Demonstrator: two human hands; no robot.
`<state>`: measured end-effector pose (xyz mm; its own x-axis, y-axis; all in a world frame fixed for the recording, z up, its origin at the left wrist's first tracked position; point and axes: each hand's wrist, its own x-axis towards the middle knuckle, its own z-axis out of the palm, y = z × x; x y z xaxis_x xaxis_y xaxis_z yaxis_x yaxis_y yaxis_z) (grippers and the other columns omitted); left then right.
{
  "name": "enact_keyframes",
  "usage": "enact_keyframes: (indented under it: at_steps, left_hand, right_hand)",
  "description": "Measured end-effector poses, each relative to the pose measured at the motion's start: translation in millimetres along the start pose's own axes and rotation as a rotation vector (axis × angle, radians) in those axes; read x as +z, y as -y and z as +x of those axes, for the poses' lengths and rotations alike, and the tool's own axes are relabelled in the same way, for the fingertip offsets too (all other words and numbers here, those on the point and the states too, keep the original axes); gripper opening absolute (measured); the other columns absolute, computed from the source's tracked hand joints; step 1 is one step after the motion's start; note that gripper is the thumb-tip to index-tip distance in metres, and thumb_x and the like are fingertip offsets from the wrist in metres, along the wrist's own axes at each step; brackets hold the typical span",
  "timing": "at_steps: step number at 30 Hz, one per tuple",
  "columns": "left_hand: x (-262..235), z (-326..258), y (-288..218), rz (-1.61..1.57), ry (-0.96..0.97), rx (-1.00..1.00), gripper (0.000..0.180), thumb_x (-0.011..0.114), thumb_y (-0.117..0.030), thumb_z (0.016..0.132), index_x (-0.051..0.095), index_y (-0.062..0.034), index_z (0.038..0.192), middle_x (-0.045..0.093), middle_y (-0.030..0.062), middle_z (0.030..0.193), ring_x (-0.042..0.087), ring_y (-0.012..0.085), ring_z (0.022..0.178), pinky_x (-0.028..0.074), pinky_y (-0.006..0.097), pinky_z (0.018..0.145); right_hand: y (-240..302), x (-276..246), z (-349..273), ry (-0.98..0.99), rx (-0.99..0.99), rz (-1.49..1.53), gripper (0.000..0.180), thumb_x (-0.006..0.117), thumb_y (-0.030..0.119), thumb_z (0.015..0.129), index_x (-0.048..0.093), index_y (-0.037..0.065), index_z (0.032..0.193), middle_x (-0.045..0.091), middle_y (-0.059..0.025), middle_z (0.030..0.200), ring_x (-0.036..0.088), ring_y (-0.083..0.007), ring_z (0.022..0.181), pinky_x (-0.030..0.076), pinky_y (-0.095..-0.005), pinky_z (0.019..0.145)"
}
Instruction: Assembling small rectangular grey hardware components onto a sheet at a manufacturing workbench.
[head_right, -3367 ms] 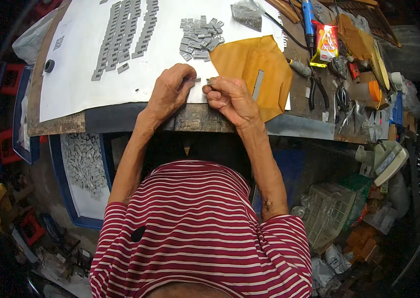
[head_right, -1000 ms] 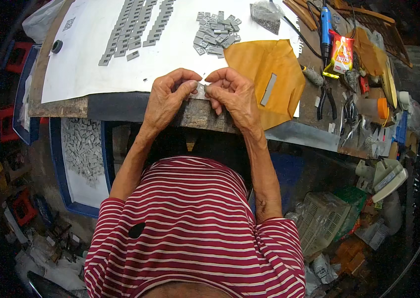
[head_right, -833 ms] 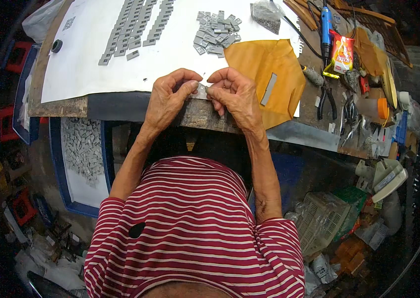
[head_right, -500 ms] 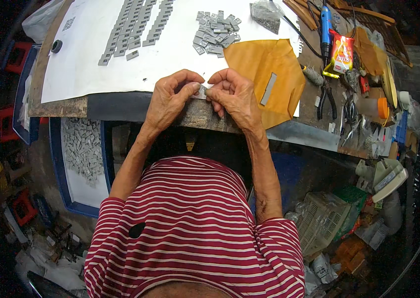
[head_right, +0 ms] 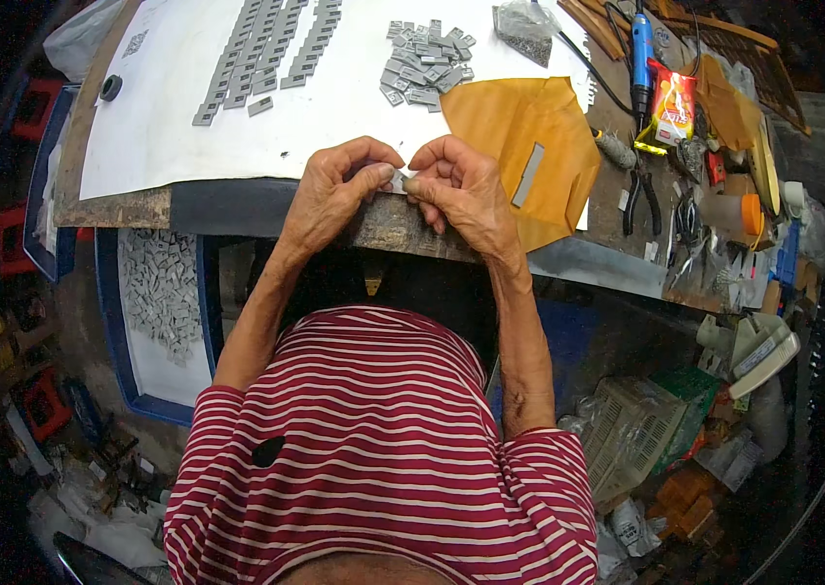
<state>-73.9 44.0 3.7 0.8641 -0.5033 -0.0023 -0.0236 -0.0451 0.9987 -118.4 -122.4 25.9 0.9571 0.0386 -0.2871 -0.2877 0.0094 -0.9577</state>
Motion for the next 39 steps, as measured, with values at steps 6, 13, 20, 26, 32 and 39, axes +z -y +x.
enact_keyframes:
  at_steps: [6,13,20,26,32,39]
  left_hand:
    - [1,-1,-3,0.028,0.028,0.008,0.010,0.052,-0.003,0.081,0.060,0.0022,0.085,0.061,0.0071,0.068,0.055,0.0109,0.061,0.045,0.024,0.058]
    - [2,-1,0,0.034,0.009,0.005,0.010,0.052,-0.003,0.081,0.060,0.0023,0.086,0.061,0.0074,0.068,0.055,0.0110,0.062,0.045,0.025,0.058]
    - [0,0,3,-0.006,0.028,-0.036,0.014,0.054,-0.010,0.085,0.060,0.0002,0.092,0.057,-0.0002,0.071,0.048,0.0052,0.063,0.041,0.019,0.058]
    - [-2,2,3,-0.054,0.005,-0.013,0.012,0.053,-0.004,0.081,0.060,0.0032,0.087,0.061,0.0070,0.070,0.056,0.0103,0.064,0.046,0.024,0.059]
    - [-6,0,-7,0.251,0.055,0.221,0.015,0.057,-0.001,0.078,0.058,0.0025,0.092,0.061,0.0164,0.078,0.061,0.0241,0.070,0.047,0.030,0.063]
    - [-4,-5,0,0.480,0.016,0.402,0.019,0.058,0.000,0.076,0.056,0.0025,0.095,0.060,0.0171,0.086,0.060,0.0305,0.077,0.048,0.034,0.067]
  right_hand:
    - [-5,-1,1,0.014,-0.011,-0.002,0.014,0.061,0.000,0.077,0.052,-0.001,0.088,0.055,-0.0035,0.064,0.048,-0.0045,0.047,0.037,-0.0160,0.037]
    - [-6,1,2,-0.015,0.002,-0.034,0.012,0.059,0.001,0.079,0.052,-0.001,0.088,0.053,-0.0018,0.062,0.048,-0.0047,0.047,0.037,-0.0165,0.038]
    - [-7,6,3,-0.044,0.000,-0.042,0.008,0.057,0.002,0.081,0.053,-0.001,0.087,0.053,-0.0017,0.062,0.048,-0.0055,0.048,0.038,-0.0169,0.041]
    - [-7,15,4,-0.121,-0.044,0.040,0.007,0.057,0.002,0.081,0.055,-0.004,0.084,0.054,-0.0034,0.063,0.049,-0.0062,0.050,0.040,-0.0179,0.043]
    - [-7,15,2,-0.162,-0.042,0.057,0.007,0.058,0.002,0.080,0.055,-0.003,0.082,0.054,-0.0032,0.061,0.049,-0.0067,0.049,0.039,-0.0184,0.043]
    - [-8,14,0,-0.147,-0.051,0.052,0.006,0.058,0.004,0.081,0.056,-0.002,0.083,0.053,-0.0015,0.060,0.048,-0.0058,0.050,0.039,-0.0184,0.044]
